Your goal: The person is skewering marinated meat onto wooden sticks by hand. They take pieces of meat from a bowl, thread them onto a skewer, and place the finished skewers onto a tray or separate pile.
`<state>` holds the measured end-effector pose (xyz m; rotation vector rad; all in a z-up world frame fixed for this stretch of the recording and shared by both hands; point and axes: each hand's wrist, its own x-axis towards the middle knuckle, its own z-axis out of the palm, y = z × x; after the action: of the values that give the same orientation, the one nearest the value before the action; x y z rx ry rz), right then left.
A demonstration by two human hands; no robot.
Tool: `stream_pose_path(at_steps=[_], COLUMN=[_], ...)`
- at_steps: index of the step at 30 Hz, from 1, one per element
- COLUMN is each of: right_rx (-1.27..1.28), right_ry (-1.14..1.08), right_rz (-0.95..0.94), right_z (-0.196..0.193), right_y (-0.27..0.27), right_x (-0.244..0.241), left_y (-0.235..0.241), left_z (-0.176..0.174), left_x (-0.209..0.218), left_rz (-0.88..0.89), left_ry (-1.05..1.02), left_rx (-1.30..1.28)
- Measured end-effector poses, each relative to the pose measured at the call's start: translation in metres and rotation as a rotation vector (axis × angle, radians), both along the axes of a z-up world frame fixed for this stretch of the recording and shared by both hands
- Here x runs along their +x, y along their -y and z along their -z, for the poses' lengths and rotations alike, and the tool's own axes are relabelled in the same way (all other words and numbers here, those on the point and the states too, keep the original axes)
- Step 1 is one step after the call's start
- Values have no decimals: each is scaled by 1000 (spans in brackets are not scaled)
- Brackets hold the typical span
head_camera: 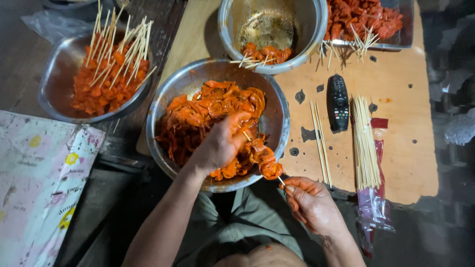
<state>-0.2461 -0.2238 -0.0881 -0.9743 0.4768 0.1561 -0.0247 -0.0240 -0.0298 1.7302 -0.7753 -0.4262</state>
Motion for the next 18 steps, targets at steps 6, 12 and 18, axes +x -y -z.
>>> stream_pose_path(at_steps=[6,12,18], right_rx=[-267,-223,-329], right_ry=[-132,-136,-142], right_rz=[-30,82,53], right_z=[-9,-4,-6], right_y=[15,24,13], right_x=[-6,1,-4], left_y=[-30,-36,-25], left_z=[-18,6,55], left_x=[11,-23,-23], left_rz=[-375,-90,6], left_ry=[799,493,337], left_rx=[470,776,756])
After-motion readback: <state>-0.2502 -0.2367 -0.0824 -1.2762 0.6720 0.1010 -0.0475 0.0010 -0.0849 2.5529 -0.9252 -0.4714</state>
